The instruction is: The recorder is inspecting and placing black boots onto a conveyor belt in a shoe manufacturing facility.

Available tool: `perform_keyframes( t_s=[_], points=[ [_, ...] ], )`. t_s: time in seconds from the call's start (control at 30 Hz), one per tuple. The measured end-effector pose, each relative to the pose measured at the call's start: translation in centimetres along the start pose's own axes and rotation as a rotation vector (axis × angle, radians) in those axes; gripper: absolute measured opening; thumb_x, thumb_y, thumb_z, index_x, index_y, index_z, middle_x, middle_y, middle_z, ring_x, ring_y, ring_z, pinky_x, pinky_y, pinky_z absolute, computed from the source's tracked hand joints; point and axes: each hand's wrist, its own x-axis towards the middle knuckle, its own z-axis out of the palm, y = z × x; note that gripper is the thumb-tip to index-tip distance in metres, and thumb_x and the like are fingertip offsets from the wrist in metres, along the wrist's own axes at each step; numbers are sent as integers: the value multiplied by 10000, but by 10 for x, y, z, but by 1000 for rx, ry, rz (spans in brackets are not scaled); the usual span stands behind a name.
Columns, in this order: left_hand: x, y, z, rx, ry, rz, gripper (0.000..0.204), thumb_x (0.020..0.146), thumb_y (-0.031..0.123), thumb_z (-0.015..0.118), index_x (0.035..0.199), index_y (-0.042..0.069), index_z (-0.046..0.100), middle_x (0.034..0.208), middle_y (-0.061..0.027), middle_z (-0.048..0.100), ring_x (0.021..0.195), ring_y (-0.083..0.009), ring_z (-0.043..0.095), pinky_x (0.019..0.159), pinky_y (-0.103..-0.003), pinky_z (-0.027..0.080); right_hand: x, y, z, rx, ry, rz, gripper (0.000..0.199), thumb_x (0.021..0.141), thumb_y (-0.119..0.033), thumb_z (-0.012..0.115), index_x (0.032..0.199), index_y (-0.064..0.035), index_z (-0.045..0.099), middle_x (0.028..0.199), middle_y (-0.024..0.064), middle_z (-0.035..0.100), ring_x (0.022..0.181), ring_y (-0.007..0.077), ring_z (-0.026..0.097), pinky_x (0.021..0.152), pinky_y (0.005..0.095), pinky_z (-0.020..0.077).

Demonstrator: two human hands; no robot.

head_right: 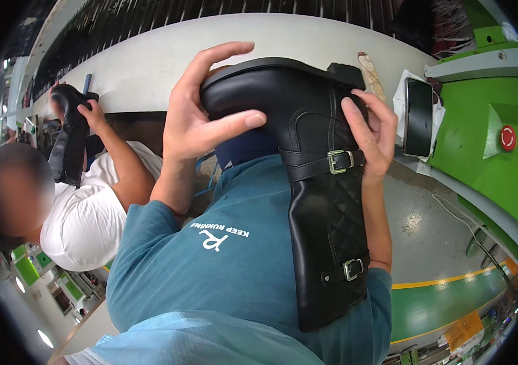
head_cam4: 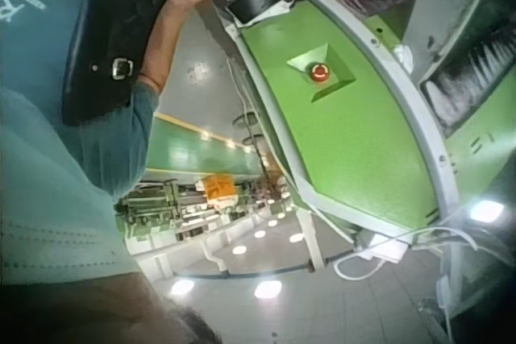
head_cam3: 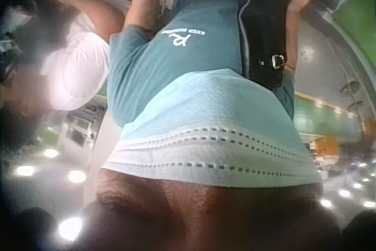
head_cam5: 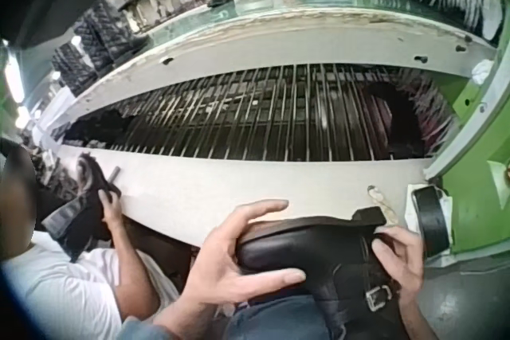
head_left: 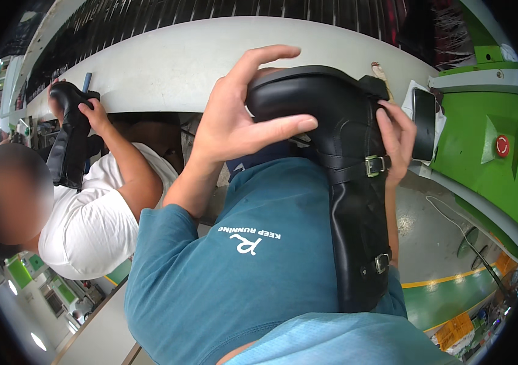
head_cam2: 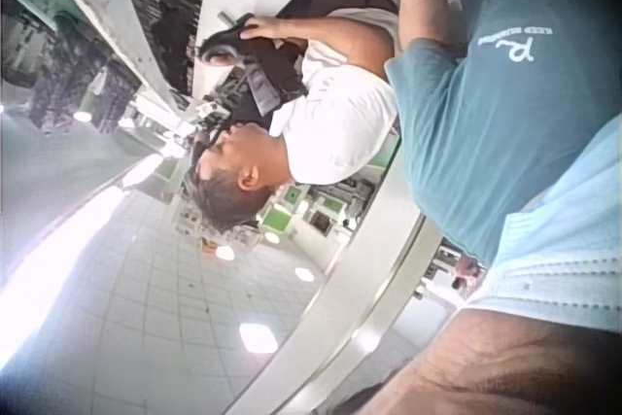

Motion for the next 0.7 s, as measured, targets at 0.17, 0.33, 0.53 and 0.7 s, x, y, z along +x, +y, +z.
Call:
perform_keyframes(
  t_s=[0.17,0.33,0.53,0.7],
  points=[
    [-6,-7,7,45,60,62,787,854,203,980,1527,2,625,1207,-163,812,1076,-211,796,966,-329,626,15,0,-10,-2,-49,-52,442,948,103,779,1379,1,771,1437,247,615,1239,347,703,1095,415,582],
    [-9,-12,10,23,49,176,638,882,172,953,1453,22,712,1247,-154,814,1081,-222,803,987,-329,630,23,3,-20,10,-78,-105,439,927,107,800,1350,-12,786,1455,252,614,1233,348,702,1106,419,580],
    [-18,-10,3,-3,19,130,685,816,185,960,1424,-26,725,1348,-192,773,1188,-258,762,1073,-356,586,27,-10,-19,44,-82,-77,418,920,97,810,1323,-15,802,1450,243,617,1232,345,703,1095,416,590],
    [-15,-17,-2,18,-4,177,627,864,151,928,1432,-13,718,1268,-167,803,1126,-232,784,1025,-340,607,36,-12,-21,-10,-174,-96,412,915,62,798,1320,-13,808,1444,222,620,1243,342,701,1117,422,577]
  ],
)
